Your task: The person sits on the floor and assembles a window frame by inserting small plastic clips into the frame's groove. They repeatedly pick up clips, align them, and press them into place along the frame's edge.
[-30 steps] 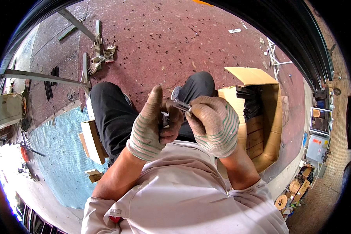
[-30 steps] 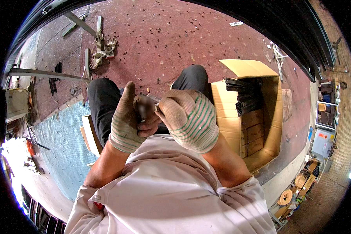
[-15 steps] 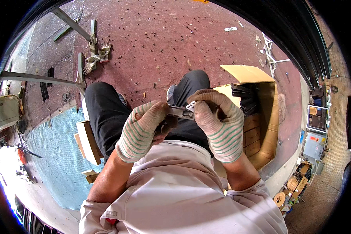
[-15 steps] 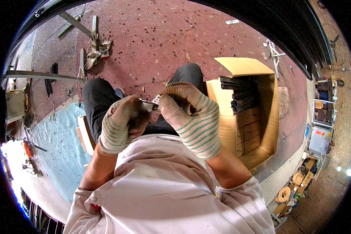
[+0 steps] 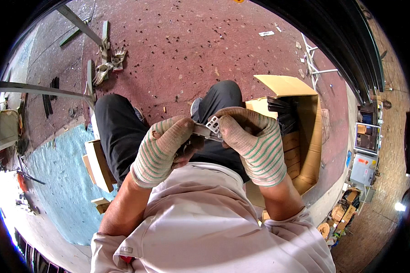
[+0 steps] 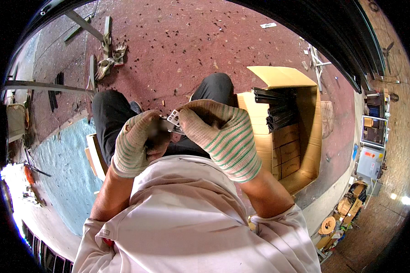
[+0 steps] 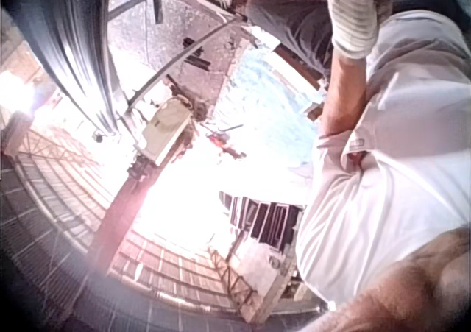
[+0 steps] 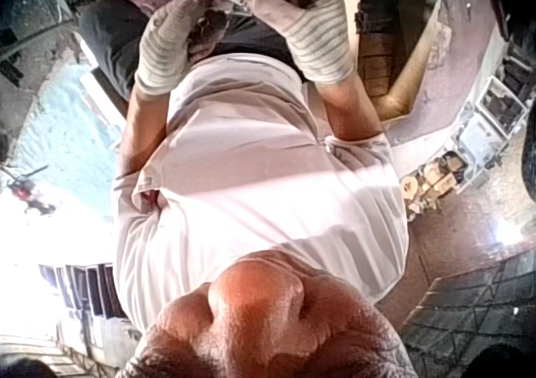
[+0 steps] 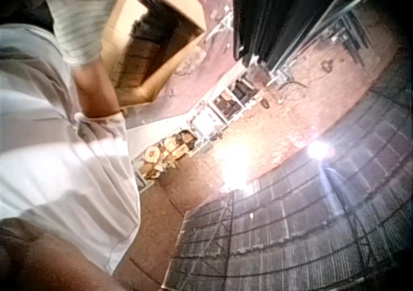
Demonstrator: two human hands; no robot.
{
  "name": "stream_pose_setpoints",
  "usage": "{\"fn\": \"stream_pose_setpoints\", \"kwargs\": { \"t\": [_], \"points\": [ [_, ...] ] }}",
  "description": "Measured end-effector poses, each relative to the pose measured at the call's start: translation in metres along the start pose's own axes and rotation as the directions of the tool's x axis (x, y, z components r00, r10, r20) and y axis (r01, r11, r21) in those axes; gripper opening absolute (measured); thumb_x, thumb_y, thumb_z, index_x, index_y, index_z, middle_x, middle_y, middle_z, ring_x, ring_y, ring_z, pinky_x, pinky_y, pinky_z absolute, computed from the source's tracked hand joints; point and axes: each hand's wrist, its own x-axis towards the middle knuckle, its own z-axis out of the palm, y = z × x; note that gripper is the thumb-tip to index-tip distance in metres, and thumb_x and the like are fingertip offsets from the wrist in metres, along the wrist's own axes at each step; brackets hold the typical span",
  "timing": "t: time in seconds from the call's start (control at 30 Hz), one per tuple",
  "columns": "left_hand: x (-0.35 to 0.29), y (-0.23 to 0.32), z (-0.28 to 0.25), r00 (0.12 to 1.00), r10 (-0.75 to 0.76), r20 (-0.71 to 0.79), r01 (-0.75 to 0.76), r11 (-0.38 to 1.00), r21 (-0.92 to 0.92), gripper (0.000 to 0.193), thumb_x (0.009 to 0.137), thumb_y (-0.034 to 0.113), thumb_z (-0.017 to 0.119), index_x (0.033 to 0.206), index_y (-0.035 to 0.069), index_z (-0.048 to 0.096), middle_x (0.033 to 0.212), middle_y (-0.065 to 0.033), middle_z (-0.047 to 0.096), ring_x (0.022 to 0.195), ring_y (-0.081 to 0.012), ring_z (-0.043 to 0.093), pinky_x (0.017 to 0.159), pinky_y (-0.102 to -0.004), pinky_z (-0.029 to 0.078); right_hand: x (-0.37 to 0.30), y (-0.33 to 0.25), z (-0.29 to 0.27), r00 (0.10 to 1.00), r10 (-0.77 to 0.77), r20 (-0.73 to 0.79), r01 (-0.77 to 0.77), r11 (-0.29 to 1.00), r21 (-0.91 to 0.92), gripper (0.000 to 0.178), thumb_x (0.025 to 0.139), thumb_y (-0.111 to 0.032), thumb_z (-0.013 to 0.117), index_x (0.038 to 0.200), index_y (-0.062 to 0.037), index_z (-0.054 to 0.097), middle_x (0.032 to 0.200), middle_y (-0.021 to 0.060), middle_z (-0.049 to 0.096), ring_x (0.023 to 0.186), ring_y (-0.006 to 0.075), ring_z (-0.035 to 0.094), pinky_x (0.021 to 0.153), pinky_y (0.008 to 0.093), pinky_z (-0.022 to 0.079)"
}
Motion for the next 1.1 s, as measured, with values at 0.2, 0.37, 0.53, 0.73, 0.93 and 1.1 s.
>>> {"fn": "stream_pose_setpoints", "kwargs": {
  "t": [0.2, 0.37, 0.53, 0.73, 0.93, 1.1],
  "points": [
    [0.001, -0.002, -0.002, 1.0, 0.028, 0.005, -0.028, 1.0, -0.006, 0.044, 0.103, 0.039, 0.047, 0.095, 0.0, 0.067, 0.056, 0.0017, 0.044, 0.047, -0.0064, 0.035, 0.046, -0.0232, 0.026, 0.001, 0.001, 0.001, 1.0, -0.025, 0.018, 0.024, 1.0, 0.015, 0.018, 0.088, -0.013, 0.074, 0.101, -0.0013, 0.073, 0.089, 0.0017, 0.073, 0.082, 0.0049, 0.063, 0.074, 0.0209, 0.051],
    [0.001, -0.003, -0.003, 1.0, 0.01, -0.002, -0.01, 0.999, 0.042, 0.044, 0.103, 0.039, 0.047, 0.09, 0.001, 0.065, 0.056, 0.0018, 0.044, 0.047, -0.0064, 0.035, 0.046, -0.0234, 0.026, 0.004, 0.002, -0.001, 0.992, -0.115, 0.052, 0.12, 0.988, -0.099, 0.017, 0.088, -0.014, 0.075, 0.1, -0.0028, 0.073, 0.083, -0.0031, 0.069, 0.074, 0.001, 0.055, 0.066, 0.018, 0.046],
    [0.0, -0.005, -0.006, 1.0, 0.012, -0.001, -0.012, 0.998, 0.066, 0.044, 0.103, 0.04, 0.047, 0.09, 0.001, 0.065, 0.057, 0.0019, 0.045, 0.047, -0.0061, 0.035, 0.046, -0.0234, 0.025, 0.006, 0.006, -0.004, 0.987, -0.153, 0.057, 0.162, 0.963, -0.216, 0.016, 0.087, -0.015, 0.076, 0.099, -0.0052, 0.074, 0.077, -0.0081, 0.064, 0.065, -0.0017, 0.045, 0.058, 0.0163, 0.039],
    [-0.002, -0.003, -0.005, 1.0, 0.005, -0.002, -0.005, 0.996, 0.089, 0.045, 0.103, 0.04, 0.048, 0.094, 0.001, 0.069, 0.059, 0.0026, 0.046, 0.05, -0.0052, 0.036, 0.048, -0.0224, 0.026, 0.008, 0.0, -0.005, 0.986, -0.149, 0.071, 0.163, 0.947, -0.276, 0.015, 0.086, -0.014, 0.077, 0.098, -0.0054, 0.074, 0.076, -0.0071, 0.065, 0.065, -0.001, 0.049, 0.059, 0.0171, 0.042],
    [0.0, -0.011, -0.008, 1.0, 0.027, -0.003, -0.026, 0.996, 0.081, 0.046, 0.101, 0.042, 0.052, 0.095, 0.0, 0.068, 0.06, -0.0007, 0.053, 0.046, -0.005, 0.036, 0.043, -0.0217, 0.025, 0.015, -0.007, -0.014, 0.949, -0.247, 0.198, 0.309, 0.858, -0.411, 0.015, 0.086, -0.011, 0.076, 0.098, -0.0028, 0.073, 0.079, 0.0004, 0.069, 0.072, 0.0041, 0.059, 0.068, 0.022, 0.051],
    [-0.004, -0.003, -0.005, 0.999, -0.022, 0.042, 0.02, 0.999, 0.048, 0.042, 0.103, 0.037, 0.05, 0.102, 0.001, 0.071, 0.068, -0.0019, 0.062, 0.052, -0.004, 0.04, 0.047, -0.0205, 0.031, 0.025, -0.012, -0.018, 0.908, -0.308, 0.284, 0.403, 0.825, -0.396, 0.011, 0.088, -0.008, 0.074, 0.097, -0.0016, 0.072, 0.084, 0.0049, 0.071, 0.075, 0.0086, 0.063, 0.071, 0.026, 0.054]
  ]
}}
